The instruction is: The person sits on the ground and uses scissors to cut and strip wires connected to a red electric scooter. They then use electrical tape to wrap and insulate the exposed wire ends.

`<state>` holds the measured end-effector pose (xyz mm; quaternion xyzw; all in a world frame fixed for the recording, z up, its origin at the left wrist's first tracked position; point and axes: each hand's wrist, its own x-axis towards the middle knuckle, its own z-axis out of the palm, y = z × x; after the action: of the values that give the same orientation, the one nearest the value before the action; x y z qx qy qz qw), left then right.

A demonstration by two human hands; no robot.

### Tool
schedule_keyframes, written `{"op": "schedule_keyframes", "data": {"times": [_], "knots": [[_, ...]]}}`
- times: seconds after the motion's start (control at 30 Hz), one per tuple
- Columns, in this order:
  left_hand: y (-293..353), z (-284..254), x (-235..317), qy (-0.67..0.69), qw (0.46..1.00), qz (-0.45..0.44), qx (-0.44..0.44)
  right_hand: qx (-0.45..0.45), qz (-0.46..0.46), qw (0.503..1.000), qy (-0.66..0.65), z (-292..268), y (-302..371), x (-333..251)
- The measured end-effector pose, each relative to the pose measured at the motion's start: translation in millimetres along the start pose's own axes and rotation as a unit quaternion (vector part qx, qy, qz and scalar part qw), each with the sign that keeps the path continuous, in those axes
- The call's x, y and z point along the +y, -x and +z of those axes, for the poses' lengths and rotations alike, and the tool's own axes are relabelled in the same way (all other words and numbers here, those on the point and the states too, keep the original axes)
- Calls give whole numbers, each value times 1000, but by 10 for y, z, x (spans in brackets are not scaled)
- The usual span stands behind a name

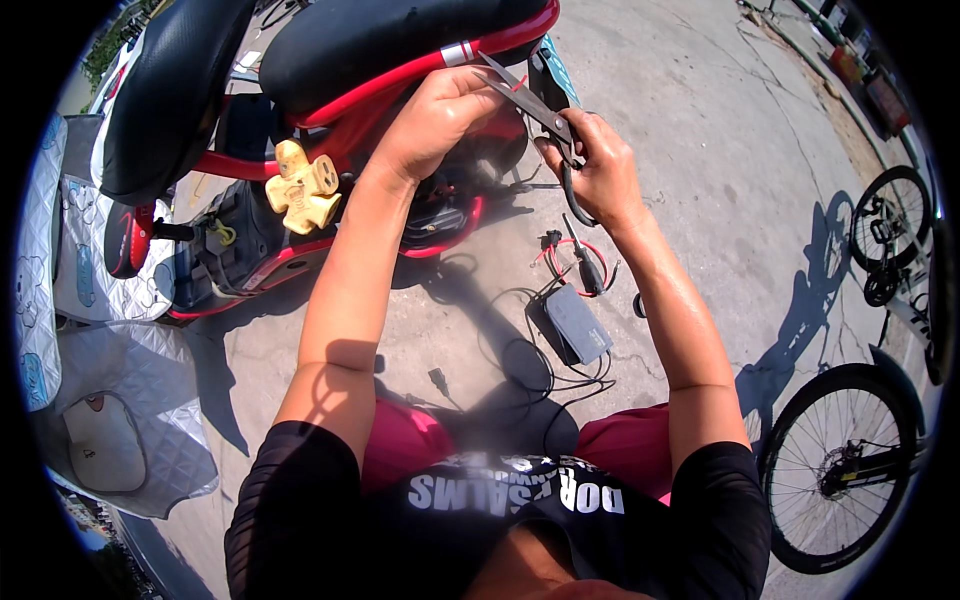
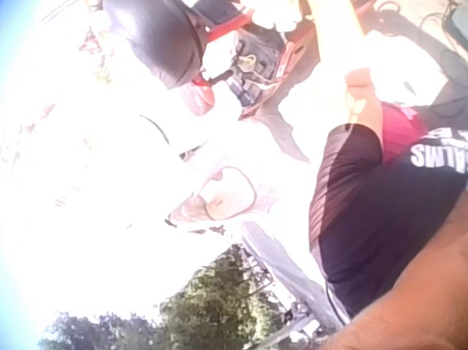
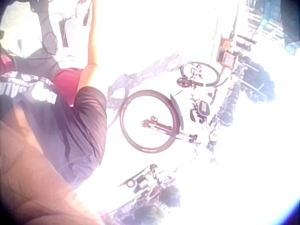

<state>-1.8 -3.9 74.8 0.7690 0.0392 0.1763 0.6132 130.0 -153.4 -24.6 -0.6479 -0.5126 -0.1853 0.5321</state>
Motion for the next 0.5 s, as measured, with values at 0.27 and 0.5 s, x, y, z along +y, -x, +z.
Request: {"op": "schedule_keyframes", "data": {"times": [0.27, 0.5], "knots": [[-59, -128, -121, 101, 995, 4, -18, -57, 212, 955, -202, 250, 135, -340], [-73, -200, -156, 121, 992, -3, -42, -126, 307, 869, -368, 254, 148, -505]]}}
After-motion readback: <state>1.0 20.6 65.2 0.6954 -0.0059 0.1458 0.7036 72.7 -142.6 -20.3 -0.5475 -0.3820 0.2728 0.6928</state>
